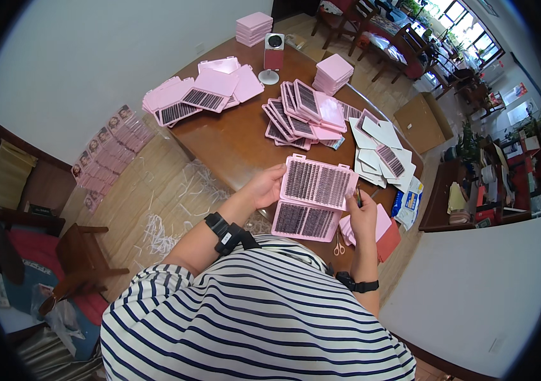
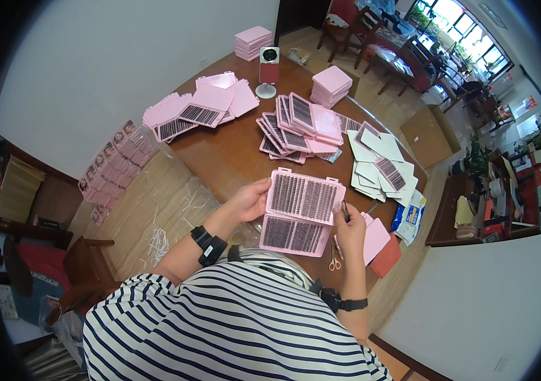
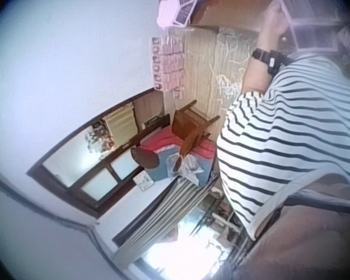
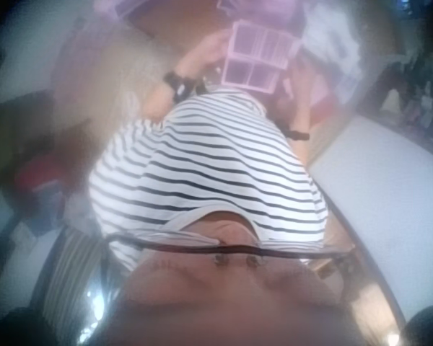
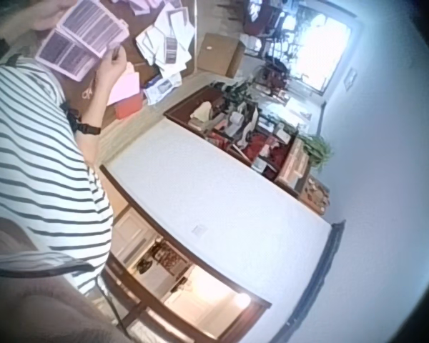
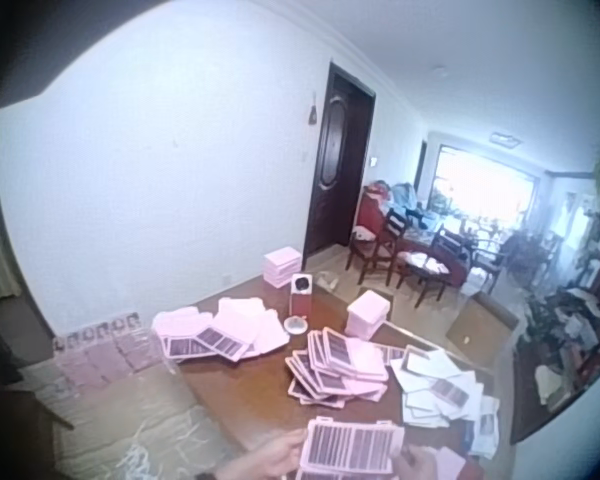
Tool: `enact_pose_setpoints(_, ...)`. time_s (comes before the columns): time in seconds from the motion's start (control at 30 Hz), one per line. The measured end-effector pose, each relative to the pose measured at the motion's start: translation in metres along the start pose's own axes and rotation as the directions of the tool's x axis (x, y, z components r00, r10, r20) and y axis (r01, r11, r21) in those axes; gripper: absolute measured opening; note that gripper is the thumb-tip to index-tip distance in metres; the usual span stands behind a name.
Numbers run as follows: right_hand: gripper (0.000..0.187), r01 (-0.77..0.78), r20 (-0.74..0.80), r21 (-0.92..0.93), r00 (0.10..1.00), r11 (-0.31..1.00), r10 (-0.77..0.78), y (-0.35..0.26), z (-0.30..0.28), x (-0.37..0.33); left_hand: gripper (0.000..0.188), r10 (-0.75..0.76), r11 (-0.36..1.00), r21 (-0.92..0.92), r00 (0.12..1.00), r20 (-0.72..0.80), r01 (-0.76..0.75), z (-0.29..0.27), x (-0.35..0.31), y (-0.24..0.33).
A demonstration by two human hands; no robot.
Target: The person assembles small pink card packages at a table. They pick up a pink card, place a white insert inside, fold the card closed, and stack the finished units. The person repeats this process with multiple cards, organizing the completed packages into neat piles.
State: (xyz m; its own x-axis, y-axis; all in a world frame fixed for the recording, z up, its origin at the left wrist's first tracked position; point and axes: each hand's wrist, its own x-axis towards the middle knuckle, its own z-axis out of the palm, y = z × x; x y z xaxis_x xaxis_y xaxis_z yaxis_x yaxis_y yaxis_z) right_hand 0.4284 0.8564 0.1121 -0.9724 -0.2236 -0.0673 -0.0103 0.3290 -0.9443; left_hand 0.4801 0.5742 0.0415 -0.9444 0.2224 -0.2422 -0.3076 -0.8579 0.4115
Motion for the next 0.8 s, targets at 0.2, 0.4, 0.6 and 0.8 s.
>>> enact_pose_setpoints(0.2,0.015,-0.032,-0.005,-0.002,0.999,0.999,0.032,0.002,0.001,-0.006,0.034,-0.001,1.000,-0.011,1.000,0.017,0.001,0.009,-0.006,-0.004)
enact_pose_setpoints(0.4,0.015,-0.002,-0.028,-0.056,1.000,0.998,0.001,0.001,-0.001,-0.011,0.033,-0.003,1.000,-0.002,1.000,0.008,0.003,0.007,-0.005,-0.009)
enact_pose_setpoints(0.6,0.017,0.029,-0.062,-0.095,0.997,0.995,-0.035,0.004,-0.001,-0.015,0.035,-0.013,1.000,-0.013,0.999,0.040,0.014,-0.001,-0.006,-0.012)
enact_pose_setpoints(0.8,0.017,0.021,-0.074,-0.082,0.997,0.996,-0.027,-0.001,0.001,-0.020,0.035,-0.015,1.000,0.002,0.999,0.037,0.015,0.001,-0.012,-0.011)
